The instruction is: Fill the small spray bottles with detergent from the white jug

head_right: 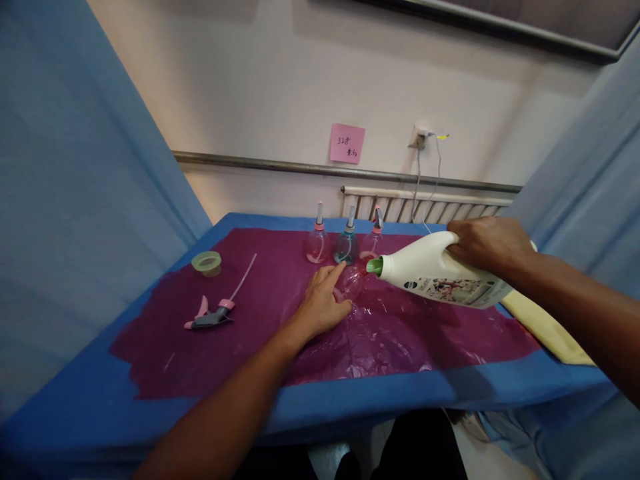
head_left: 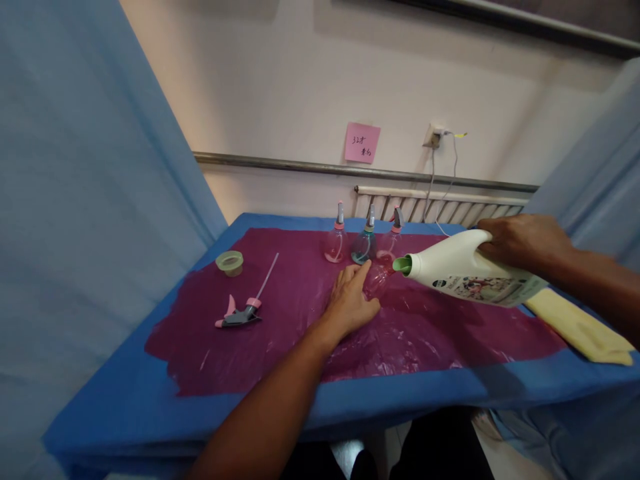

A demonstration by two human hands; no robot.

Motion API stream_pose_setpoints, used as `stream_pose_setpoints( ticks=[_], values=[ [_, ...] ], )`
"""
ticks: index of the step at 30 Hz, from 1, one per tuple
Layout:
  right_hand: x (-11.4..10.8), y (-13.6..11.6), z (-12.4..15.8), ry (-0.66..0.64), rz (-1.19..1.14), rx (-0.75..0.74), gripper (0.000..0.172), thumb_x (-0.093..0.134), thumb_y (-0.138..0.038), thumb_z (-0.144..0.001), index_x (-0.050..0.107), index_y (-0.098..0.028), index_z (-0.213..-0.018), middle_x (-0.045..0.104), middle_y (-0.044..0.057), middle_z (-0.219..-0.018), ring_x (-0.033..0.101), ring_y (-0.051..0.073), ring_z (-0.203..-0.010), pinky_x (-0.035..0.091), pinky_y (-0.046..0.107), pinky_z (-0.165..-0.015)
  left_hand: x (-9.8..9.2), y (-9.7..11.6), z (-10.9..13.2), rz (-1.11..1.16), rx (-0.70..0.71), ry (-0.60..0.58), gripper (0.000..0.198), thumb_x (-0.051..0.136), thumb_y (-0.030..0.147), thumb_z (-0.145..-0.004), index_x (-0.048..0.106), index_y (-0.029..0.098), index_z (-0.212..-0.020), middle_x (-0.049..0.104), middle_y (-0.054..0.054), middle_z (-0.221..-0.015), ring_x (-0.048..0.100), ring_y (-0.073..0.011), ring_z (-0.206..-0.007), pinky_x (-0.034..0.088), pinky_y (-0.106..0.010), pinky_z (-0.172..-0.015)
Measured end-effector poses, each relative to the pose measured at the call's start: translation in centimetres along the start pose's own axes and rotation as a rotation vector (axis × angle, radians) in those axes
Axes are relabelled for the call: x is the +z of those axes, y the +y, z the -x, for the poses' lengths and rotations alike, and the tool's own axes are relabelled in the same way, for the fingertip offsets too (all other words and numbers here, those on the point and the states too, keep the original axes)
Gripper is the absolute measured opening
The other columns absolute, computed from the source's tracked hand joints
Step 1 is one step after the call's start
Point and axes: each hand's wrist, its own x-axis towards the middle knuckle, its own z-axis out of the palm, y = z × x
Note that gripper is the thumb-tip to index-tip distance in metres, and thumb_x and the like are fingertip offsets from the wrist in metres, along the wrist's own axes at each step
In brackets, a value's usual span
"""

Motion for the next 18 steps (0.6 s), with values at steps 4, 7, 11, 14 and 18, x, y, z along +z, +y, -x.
stream_pose_setpoints(
  ticks=[4,7,11,14,18],
  values=[
    [-0.1,0.2,-0.2,-0.007,0.006,-0.033,0.030,0.049,-0.043,-0.107,0.073,-0.029,-0.116,0.086,0.013,-0.120,0.083,0.037,-0.110,0.037,0.038,-0.064,-0.1,0.1,0.0,-0.021,-0.004,-0.020,0.098,0.077,0.022,-0.086,0.047,0.021,-0.179,0.061,-0.015,-0.159,0.057,-0.0361,-0.151,0.046,-0.052,-0.135],
    [-0.2,0.3,-0.3,0.008,0.031,-0.038,0.030,0.050,-0.044,-0.107,0.074,-0.028,-0.116,0.086,0.013,-0.122,0.083,0.037,-0.111,0.037,0.038,-0.065,-0.3,0.2,0.0,-0.014,-0.012,-0.019,0.096,0.078,0.021,-0.087,0.048,0.024,-0.178,0.062,-0.014,-0.158,0.058,-0.0360,-0.150,0.047,-0.052,-0.134],
    [-0.8,0.1,-0.2,-0.004,0.052,-0.037,0.031,0.048,-0.044,-0.107,0.074,-0.029,-0.116,0.086,0.013,-0.120,0.083,0.038,-0.109,0.038,0.038,-0.065,-0.3,0.3,0.0,-0.001,-0.013,-0.015,0.096,0.078,0.020,-0.086,0.050,0.026,-0.177,0.062,-0.014,-0.158,0.057,-0.0361,-0.151,0.047,-0.053,-0.135],
    [-1.2,0.0,-0.2,0.005,0.075,-0.047,0.031,0.048,-0.044,-0.107,0.074,-0.029,-0.115,0.087,0.013,-0.119,0.083,0.038,-0.107,0.038,0.039,-0.065,-0.2,0.3,0.0,0.000,-0.008,-0.010,0.095,0.079,0.020,-0.086,0.050,0.025,-0.177,0.062,-0.015,-0.157,0.058,-0.0356,-0.150,0.047,-0.052,-0.134],
    [-1.4,0.1,-0.2,0.020,0.076,-0.049,0.032,0.048,-0.046,-0.107,0.075,-0.030,-0.113,0.087,0.012,-0.115,0.082,0.037,-0.104,0.038,0.038,-0.065,-0.2,0.3,0.0,0.001,-0.003,-0.005,0.095,0.078,0.020,-0.085,0.051,0.025,-0.176,0.061,-0.014,-0.158,0.058,-0.0353,-0.151,0.047,-0.052,-0.135]
  ],
)
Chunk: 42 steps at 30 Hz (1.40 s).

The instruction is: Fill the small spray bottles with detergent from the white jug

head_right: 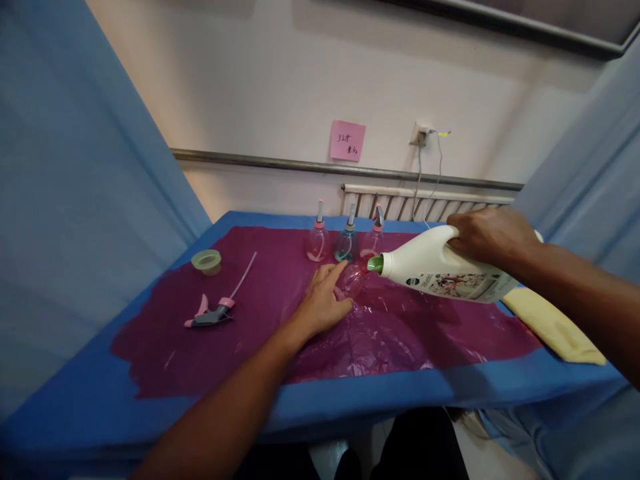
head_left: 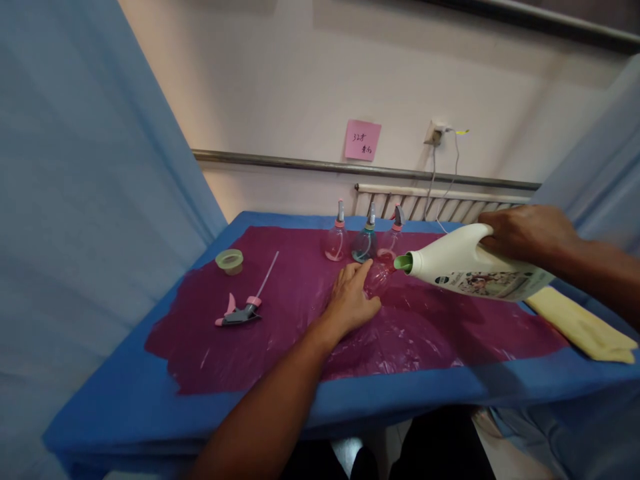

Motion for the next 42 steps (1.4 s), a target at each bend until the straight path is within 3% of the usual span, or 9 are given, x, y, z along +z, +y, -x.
stream_pose_setpoints(
  ticks=[11,22,30,42],
  values=[
    [-0.6,0.1,-0.1,0.003,0.004,-0.014,0.032,0.049,-0.046,-0.107,0.074,-0.029,-0.113,0.087,0.012,-0.119,0.081,0.036,-0.105,0.037,0.038,-0.064,0.1,-0.1,-0.1,0.003,-0.003,0.001,0.094,0.078,0.022,-0.085,0.051,0.025,-0.176,0.062,-0.013,-0.158,0.057,-0.0352,-0.151,0.046,-0.051,-0.135],
    [-0.4,0.4,-0.3,0.012,-0.017,-0.022,0.032,0.046,-0.047,-0.106,0.073,-0.029,-0.108,0.085,0.012,-0.109,0.079,0.034,-0.095,0.036,0.038,-0.062,0.0,0.1,0.0,0.008,-0.006,0.010,0.093,0.077,0.019,-0.085,0.053,0.026,-0.174,0.064,-0.013,-0.154,0.059,-0.0345,-0.149,0.048,-0.052,-0.134],
    [0.2,0.8,-0.5,0.086,-0.027,-0.043,0.033,0.049,-0.049,-0.103,0.075,-0.029,-0.106,0.084,0.012,-0.102,0.075,0.032,-0.088,0.033,0.037,-0.062,0.0,0.2,0.1,0.015,-0.016,0.000,0.092,0.077,0.021,-0.086,0.053,0.026,-0.174,0.062,-0.012,-0.156,0.059,-0.0339,-0.150,0.048,-0.051,-0.135],
    [-0.9,0.4,-0.3,0.048,0.004,-0.029,0.029,0.048,-0.048,-0.107,0.071,-0.029,-0.106,0.085,0.011,-0.106,0.079,0.033,-0.094,0.033,0.038,-0.063,0.0,0.1,0.1,0.012,-0.021,0.004,0.092,0.078,0.021,-0.085,0.053,0.029,-0.173,0.063,-0.011,-0.155,0.059,-0.0335,-0.148,0.049,-0.049,-0.133]
  ],
)
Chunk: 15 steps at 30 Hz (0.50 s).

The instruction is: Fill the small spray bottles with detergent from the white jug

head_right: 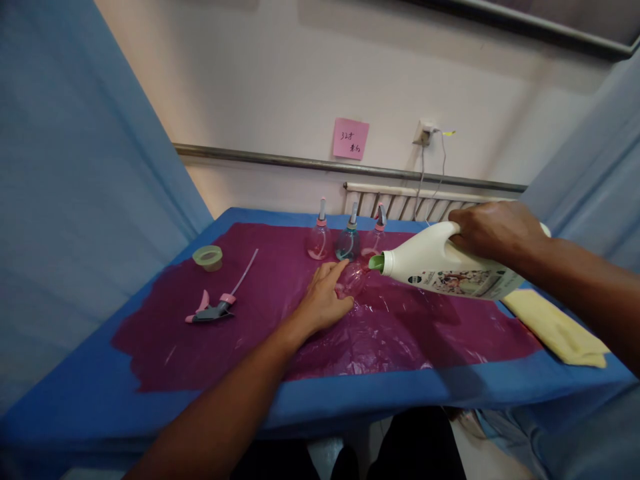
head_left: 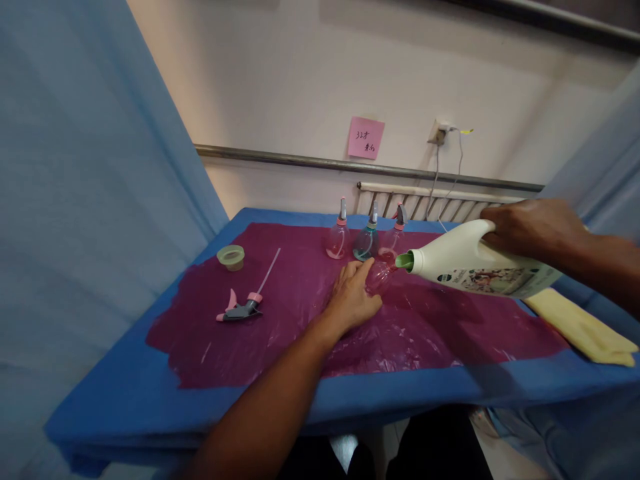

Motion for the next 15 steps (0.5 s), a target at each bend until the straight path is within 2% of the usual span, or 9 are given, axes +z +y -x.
stream_pose_setpoints(
  ticks=[15],
  values=[
    [-0.06,0.15,-0.08,0.025,-0.043,-0.006,0.027,0.051,-0.048,-0.103,0.071,-0.030,-0.099,0.085,0.012,-0.104,0.078,0.035,-0.091,0.035,0.040,-0.064,0.09,-0.11,-0.06,-0.009,0.017,-0.001,0.091,0.077,0.022,-0.085,0.053,0.029,-0.173,0.063,-0.012,-0.153,0.060,-0.0350,-0.148,0.049,-0.052,-0.133]
  ],
)
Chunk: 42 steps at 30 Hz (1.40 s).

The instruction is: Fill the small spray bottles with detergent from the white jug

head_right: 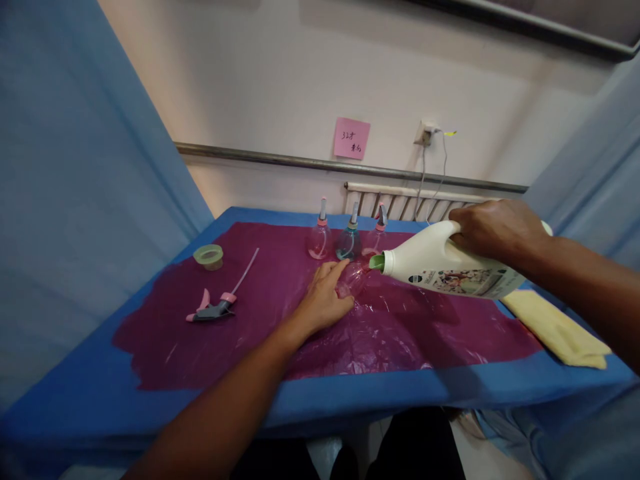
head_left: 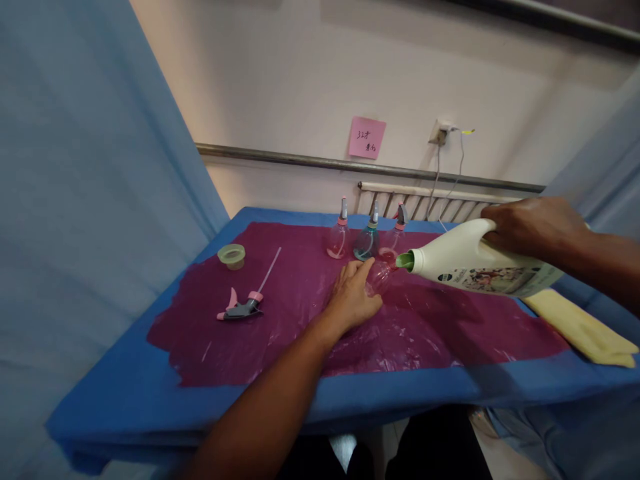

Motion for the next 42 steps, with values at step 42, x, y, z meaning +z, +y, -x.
stream_pose_setpoints(
  ticks=[42],
  values=[
    [-1.4,-0.8,-0.5,-0.035,0.010,0.019,0.033,0.049,-0.049,-0.103,0.076,-0.030,-0.107,0.085,0.013,-0.107,0.079,0.036,-0.093,0.038,0.040,-0.064,0.1,-0.3,0.0,-0.028,-0.005,0.014,0.085,0.079,0.022,-0.086,0.052,0.026,-0.167,0.063,-0.015,-0.157,0.058,-0.0380,-0.154,0.049,-0.054,-0.133]
  ],
)
